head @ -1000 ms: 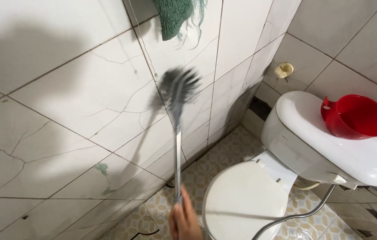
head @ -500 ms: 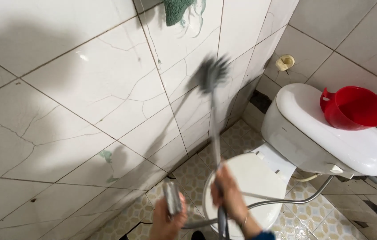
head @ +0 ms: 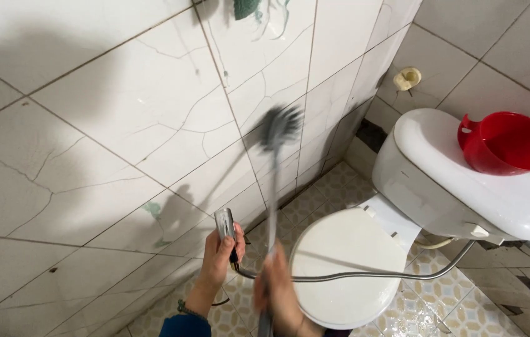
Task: Scrubbing and rinsing bathroom floor and wall tiles using a brush and a handheld sprayer.
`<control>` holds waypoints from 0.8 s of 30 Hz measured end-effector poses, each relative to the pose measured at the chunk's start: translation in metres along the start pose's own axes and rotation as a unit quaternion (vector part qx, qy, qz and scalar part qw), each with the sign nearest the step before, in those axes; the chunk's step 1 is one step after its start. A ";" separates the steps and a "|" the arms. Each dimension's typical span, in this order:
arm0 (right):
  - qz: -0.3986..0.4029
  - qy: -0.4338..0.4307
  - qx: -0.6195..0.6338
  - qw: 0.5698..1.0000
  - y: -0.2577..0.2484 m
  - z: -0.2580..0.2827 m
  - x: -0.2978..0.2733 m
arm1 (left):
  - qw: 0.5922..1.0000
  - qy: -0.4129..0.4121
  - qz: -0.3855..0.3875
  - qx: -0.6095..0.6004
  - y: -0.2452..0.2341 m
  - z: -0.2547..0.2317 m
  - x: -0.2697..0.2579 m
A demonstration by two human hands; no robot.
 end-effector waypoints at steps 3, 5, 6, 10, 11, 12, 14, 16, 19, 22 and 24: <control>-0.044 0.163 -0.044 0.985 -0.003 -0.066 -0.025 | 1.000 -0.013 -0.024 -0.005 -0.011 0.006 -0.003; -0.042 0.082 -0.054 0.994 -0.011 -0.031 0.005 | 0.999 -0.019 -0.033 0.018 -0.010 0.002 -0.007; -0.041 0.000 -0.062 0.997 -0.013 -0.010 0.020 | 0.998 -0.026 -0.040 0.041 -0.010 0.000 -0.010; -0.020 0.006 0.143 0.990 -0.034 0.021 0.074 | 0.995 -0.065 -0.054 0.048 -0.011 0.009 -0.027; -0.030 -0.014 0.096 0.995 -0.028 0.019 0.070 | 0.995 -0.070 -0.046 0.045 -0.009 0.009 -0.029; -0.040 -0.033 0.050 0.997 -0.021 0.017 0.067 | 0.996 -0.075 -0.039 0.041 -0.007 0.008 -0.030; -0.036 0.016 0.027 0.999 0.004 -0.022 0.022 | 0.995 -0.087 -0.046 0.031 -0.013 0.017 -0.034; -0.034 0.065 0.004 0.997 0.019 -0.048 -0.006 | 0.993 -0.100 -0.053 0.019 -0.021 0.033 -0.044; -0.011 0.171 0.118 0.978 0.012 -0.062 0.007 | 0.976 -0.161 -0.108 0.103 -0.034 0.049 -0.057; -0.034 -0.023 -0.117 0.992 -0.045 -0.033 0.098 | 0.989 -0.121 -0.087 0.008 -0.024 0.033 -0.052; -0.144 0.129 0.250 0.949 -0.092 -0.028 0.163 | 0.985 -0.127 -0.089 0.069 -0.017 0.026 -0.053</control>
Point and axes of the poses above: each hand's wrist, its own x-axis towards the middle knuckle, its own y-axis out of the palm, z = x × y, the point moved 4 cm from there along x, towards the middle knuckle, and after that the axes turned 2 degrees about z, right-handed, at the moved point
